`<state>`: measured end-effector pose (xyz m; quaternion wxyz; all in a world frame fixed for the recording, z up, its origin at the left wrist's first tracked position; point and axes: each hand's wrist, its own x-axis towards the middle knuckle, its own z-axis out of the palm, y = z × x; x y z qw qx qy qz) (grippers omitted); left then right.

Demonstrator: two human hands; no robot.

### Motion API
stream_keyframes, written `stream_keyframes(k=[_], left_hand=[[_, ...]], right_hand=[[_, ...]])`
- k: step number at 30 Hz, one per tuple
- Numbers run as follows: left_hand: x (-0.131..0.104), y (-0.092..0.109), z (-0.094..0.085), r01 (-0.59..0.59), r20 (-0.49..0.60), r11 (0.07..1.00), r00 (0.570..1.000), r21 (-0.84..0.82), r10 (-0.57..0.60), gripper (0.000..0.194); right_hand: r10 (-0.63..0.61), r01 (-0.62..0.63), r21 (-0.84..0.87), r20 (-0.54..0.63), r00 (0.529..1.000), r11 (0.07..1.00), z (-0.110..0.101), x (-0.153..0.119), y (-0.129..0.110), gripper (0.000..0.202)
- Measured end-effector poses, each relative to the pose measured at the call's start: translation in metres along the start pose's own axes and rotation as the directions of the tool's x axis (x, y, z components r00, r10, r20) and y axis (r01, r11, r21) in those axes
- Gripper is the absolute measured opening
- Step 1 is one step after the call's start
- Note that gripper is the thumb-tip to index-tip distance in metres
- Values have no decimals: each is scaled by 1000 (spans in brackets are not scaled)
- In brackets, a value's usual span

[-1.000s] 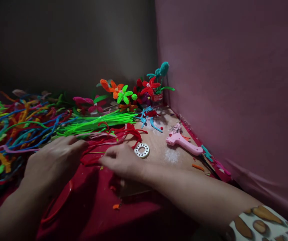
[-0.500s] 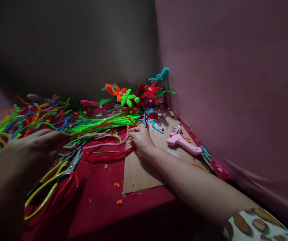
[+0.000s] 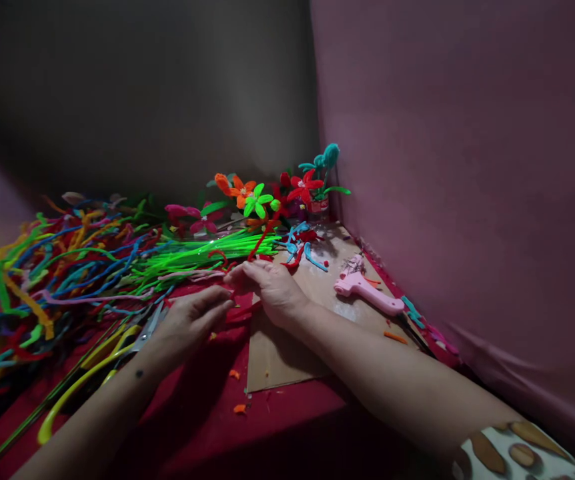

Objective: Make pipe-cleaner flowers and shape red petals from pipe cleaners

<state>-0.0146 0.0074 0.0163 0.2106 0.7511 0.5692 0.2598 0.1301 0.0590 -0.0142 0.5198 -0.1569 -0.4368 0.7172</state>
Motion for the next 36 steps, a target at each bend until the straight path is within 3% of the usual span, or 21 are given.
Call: stream_keyframes(k=[4, 8, 15, 22, 28, 31, 33, 36], left_hand=[[-5, -7, 4, -50, 14, 995, 999, 84, 49, 22], [-11, -13, -7, -53, 171, 996, 984, 77, 39, 26], [-16, -16, -22, -72, 388, 996, 921, 57, 44, 26], [-16, -19, -35, 24, 369, 997, 930, -78, 7, 26], [-21, -24, -54, 131, 213, 972, 973, -195, -89, 23], [-22, -27, -61, 215, 50, 923, 976, -320, -210, 23], [-21, -27, -61, 228, -113, 858, 944, -460, -311, 23], [-16, -24, -55, 114, -345, 754, 838, -647, -423, 18]], right_hand=[[80, -34, 271, -159, 984, 962, -7, 7, -12, 18], [116, 8, 373, -307, 945, 928, -14, 15, -28, 21], [92, 36, 359, -333, 938, 933, -22, 18, -47, 18], [113, 30, 367, -361, 926, 930, -20, 14, -60, 18], [112, 80, 444, -389, 914, 892, -23, 14, -64, 21], [116, 108, 475, -418, 901, 874, -26, 16, -65, 23], [128, 110, 492, -425, 896, 864, -26, 16, -65, 24], [133, 102, 517, -397, 908, 850, -24, 15, -62, 23]])
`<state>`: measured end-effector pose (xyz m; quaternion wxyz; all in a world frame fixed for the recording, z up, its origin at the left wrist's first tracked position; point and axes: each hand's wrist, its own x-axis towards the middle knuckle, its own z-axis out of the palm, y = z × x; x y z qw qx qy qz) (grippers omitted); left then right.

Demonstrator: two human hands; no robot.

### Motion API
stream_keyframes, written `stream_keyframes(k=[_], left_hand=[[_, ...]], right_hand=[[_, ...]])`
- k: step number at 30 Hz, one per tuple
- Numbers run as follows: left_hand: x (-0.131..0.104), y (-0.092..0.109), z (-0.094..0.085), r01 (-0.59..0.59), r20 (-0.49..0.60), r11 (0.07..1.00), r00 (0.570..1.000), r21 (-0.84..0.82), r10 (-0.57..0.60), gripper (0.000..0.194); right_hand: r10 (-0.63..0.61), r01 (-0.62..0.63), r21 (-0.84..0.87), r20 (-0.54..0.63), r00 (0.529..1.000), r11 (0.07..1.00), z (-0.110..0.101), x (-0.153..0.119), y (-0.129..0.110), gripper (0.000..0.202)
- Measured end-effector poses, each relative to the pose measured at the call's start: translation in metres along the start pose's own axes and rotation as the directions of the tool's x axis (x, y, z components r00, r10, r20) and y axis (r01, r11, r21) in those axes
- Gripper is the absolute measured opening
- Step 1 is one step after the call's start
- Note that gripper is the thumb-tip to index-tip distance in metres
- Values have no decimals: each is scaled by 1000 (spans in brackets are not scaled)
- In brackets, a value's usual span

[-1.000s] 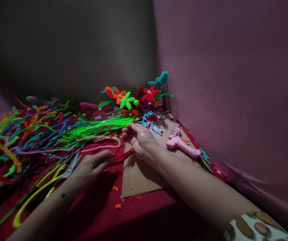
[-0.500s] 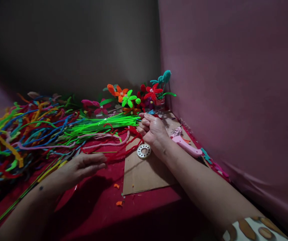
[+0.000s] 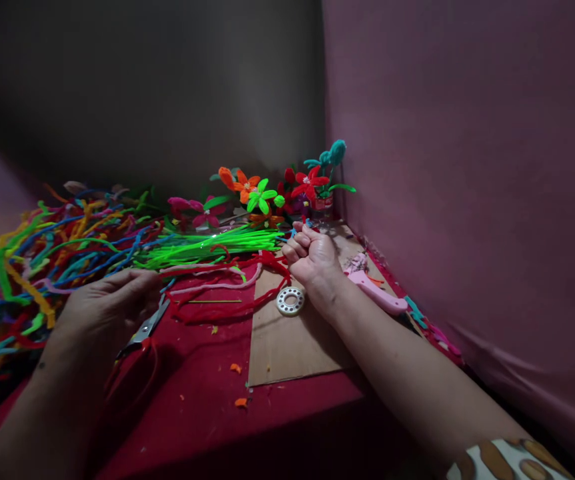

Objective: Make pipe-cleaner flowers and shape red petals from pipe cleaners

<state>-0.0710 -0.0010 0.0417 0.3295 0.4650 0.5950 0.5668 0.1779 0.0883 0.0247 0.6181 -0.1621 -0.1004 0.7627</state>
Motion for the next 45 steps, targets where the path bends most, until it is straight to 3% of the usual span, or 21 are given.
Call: stream_keyframes(k=[3, 5, 9, 13, 17, 25, 28, 32, 34, 36, 39, 42, 45], left_hand=[[1, -2, 11, -55, -200, 977, 980, -208, 13, 11], [4, -3, 16, -68, -241, 918, 970, -390, -30, 6], [8, 0, 20, -2, -164, 729, 975, -685, -151, 24], [5, 4, 19, 43, -89, 619, 979, -785, -181, 32], [1, 1, 19, -4, -43, 663, 998, -748, -43, 24], [0, -7, 24, 106, 61, 772, 994, -627, -87, 29], [2, -7, 24, 107, 45, 755, 994, -647, -102, 29], [7, -5, 24, 40, -6, 640, 998, -767, -69, 21], [4, -4, 27, 45, 37, 588, 999, -807, -26, 29], [-3, -4, 33, 99, 122, 594, 993, -798, -2, 35], [-15, -6, 41, 141, 216, 722, 976, -677, 12, 43], [-24, -9, 49, 203, 381, 884, 924, -421, -32, 58], [-26, -15, 54, 138, 415, 957, 910, -257, -20, 42]], right_hand=[[10, -10, 22, 36, 999, 1000, -2, -2, 7, 23], [19, -21, 31, 51, 999, 999, -3, -4, 13, 22], [51, -52, 23, 75, 996, 998, -5, -7, 26, 19], [71, -69, -33, 66, 995, 997, -7, -9, 34, 16], [89, -84, -50, 96, 991, 995, -6, -11, 35, 14], [97, -79, -128, 139, 986, 989, 4, -20, 24, 15], [98, -80, -114, 165, 981, 990, 3, -19, 24, 12], [103, -99, -28, 174, 979, 995, -4, -11, 29, 13], [105, -112, 30, 184, 977, 993, -7, -8, 31, 15], [98, -111, 59, 193, 976, 992, -9, -6, 30, 16], [86, -99, 59, 187, 979, 993, -9, -6, 29, 17], [99, -112, 71, 167, 981, 991, -8, -8, 30, 19], [132, -149, 91, 172, 976, 985, -8, -10, 34, 22]])
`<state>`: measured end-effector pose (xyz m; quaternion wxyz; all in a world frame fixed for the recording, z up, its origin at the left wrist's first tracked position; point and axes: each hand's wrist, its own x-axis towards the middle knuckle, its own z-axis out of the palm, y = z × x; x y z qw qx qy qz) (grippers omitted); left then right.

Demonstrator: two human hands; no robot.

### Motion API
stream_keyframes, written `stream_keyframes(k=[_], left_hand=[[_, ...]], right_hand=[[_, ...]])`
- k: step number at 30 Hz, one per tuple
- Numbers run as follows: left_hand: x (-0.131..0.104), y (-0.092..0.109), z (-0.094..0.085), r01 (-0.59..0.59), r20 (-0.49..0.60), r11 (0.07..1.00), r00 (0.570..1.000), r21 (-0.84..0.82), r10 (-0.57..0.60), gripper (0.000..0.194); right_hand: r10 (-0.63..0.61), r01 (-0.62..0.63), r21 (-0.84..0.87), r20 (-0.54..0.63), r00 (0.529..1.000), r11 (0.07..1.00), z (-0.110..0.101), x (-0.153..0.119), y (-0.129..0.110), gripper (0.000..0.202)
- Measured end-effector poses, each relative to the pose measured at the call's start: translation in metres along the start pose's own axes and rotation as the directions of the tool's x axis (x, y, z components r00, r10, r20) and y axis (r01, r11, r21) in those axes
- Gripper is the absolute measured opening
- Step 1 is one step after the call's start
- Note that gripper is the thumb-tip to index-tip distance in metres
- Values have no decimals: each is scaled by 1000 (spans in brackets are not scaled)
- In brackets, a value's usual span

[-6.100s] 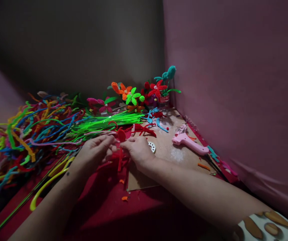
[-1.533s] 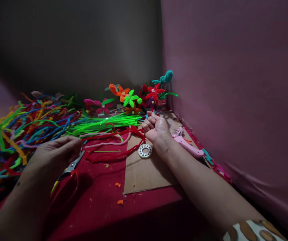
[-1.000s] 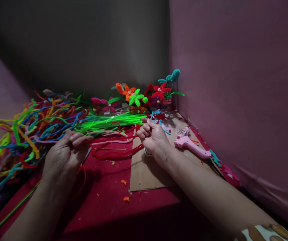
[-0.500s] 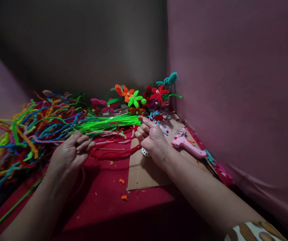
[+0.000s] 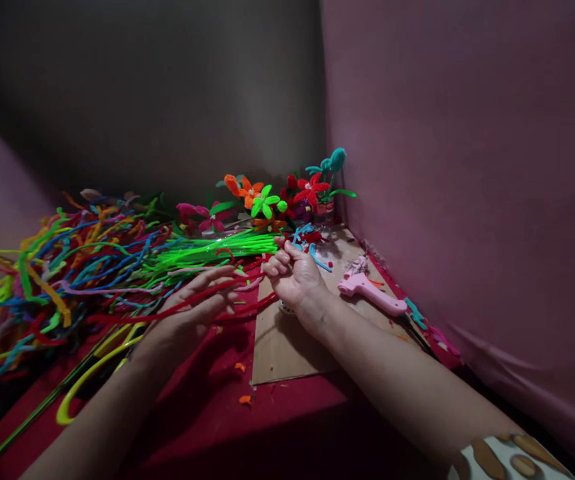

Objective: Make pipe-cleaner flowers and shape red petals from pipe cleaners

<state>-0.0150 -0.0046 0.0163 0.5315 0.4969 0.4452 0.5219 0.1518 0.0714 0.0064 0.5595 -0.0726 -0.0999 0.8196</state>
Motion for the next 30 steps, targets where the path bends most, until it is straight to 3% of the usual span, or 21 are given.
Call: stream_keyframes(k=[3, 7, 11, 19, 26, 30], left_hand=[[1, -4, 2, -76, -93, 986, 992, 145, 91, 17], [0, -4, 5, -147, -152, 985, 975, 95, 161, 20], [-3, -2, 6, -194, -133, 978, 970, 75, 202, 23], [-4, 0, 4, -137, -10, 932, 989, 337, 149, 25], [-12, -9, 10, -399, 194, 789, 917, 467, 348, 12], [-12, -8, 9, -394, 54, 785, 905, 478, 422, 12]], right_hand=[[28, -28, -23, 16, 999, 999, -2, -1, 5, 23], [66, -62, -68, 61, 996, 996, -3, -4, 11, 21], [69, -63, -90, 64, 996, 994, -2, -6, 14, 17], [28, -31, -53, -65, 997, 998, 0, -5, 13, 21], [50, -52, -27, -95, 994, 998, -2, -3, 13, 22], [99, -96, -139, 10, 995, 986, 2, -9, 16, 20]])
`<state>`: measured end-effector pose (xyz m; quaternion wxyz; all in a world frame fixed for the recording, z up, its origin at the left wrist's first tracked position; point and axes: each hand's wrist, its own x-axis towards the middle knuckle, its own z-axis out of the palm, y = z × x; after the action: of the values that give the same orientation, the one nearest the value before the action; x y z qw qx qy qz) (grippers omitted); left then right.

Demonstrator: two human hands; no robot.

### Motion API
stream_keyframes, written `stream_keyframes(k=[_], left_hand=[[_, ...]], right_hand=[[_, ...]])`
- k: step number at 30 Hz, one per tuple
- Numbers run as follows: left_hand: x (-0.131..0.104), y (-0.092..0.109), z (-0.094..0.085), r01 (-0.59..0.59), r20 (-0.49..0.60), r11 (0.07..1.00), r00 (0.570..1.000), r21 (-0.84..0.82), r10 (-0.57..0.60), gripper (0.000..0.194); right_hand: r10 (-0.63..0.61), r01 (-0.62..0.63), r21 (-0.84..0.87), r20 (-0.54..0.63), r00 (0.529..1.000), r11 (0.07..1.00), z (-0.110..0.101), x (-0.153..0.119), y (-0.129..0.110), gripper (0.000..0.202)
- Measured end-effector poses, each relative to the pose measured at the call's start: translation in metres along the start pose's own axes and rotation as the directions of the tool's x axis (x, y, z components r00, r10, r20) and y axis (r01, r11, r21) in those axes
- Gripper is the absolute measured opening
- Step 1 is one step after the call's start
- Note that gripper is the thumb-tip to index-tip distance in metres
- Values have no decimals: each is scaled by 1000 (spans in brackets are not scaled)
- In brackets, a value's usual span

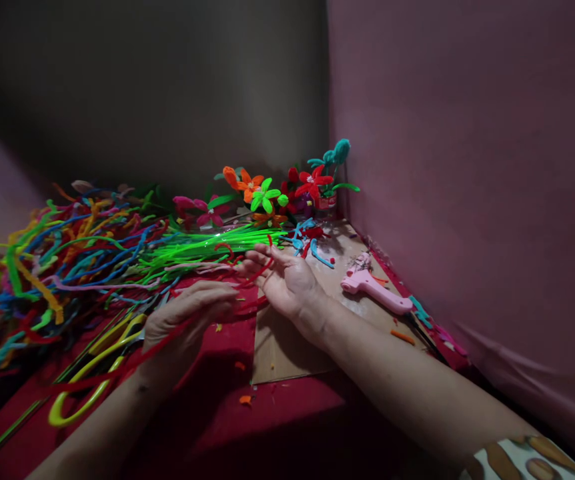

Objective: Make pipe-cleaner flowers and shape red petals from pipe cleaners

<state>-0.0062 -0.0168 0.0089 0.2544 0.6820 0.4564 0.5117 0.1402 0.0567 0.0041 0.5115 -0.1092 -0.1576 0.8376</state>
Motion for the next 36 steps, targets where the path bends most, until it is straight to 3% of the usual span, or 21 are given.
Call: stream_keyframes(k=[2, 5, 9, 12, 18, 24, 31, 33, 36], left_hand=[[2, 0, -2, 6, -75, 1000, 997, 1, -6, 13], [5, -1, -5, 53, -88, 998, 995, -30, -56, 15], [5, -3, -5, 216, 24, 960, 976, -179, -216, 17], [5, -2, -5, 311, 92, 929, 950, -200, -298, 19], [11, -5, -12, 321, -25, 889, 938, -326, -347, 13], [12, -7, -10, 370, 31, 864, 923, -341, -383, 20], [10, -8, -9, 418, 97, 853, 907, -312, -410, 22], [10, -8, -9, 421, 108, 850, 906, -316, -408, 21], [10, -9, -10, 395, 106, 863, 918, -313, -382, 15]], right_hand=[[48, -41, -95, 75, 996, 995, 4, -6, 5, 18], [16, 18, -205, 166, 986, 979, 7, -12, 14, 14], [-23, 72, -327, 154, 988, 942, 4, -11, 18, 10], [-68, 116, -430, 125, 990, 895, 1, -9, 18, 14], [-109, 195, -711, 165, 980, 676, 1, -12, 19, 17], [-23, 167, -856, 179, 984, 489, 3, -19, 20, 14], [24, 312, -903, 334, 942, 296, -4, -18, 22, 23], [55, 308, -899, 341, 939, 310, -5, -17, 22, 22], [166, 155, -874, 256, 952, 461, -4, -18, 20, 20]])
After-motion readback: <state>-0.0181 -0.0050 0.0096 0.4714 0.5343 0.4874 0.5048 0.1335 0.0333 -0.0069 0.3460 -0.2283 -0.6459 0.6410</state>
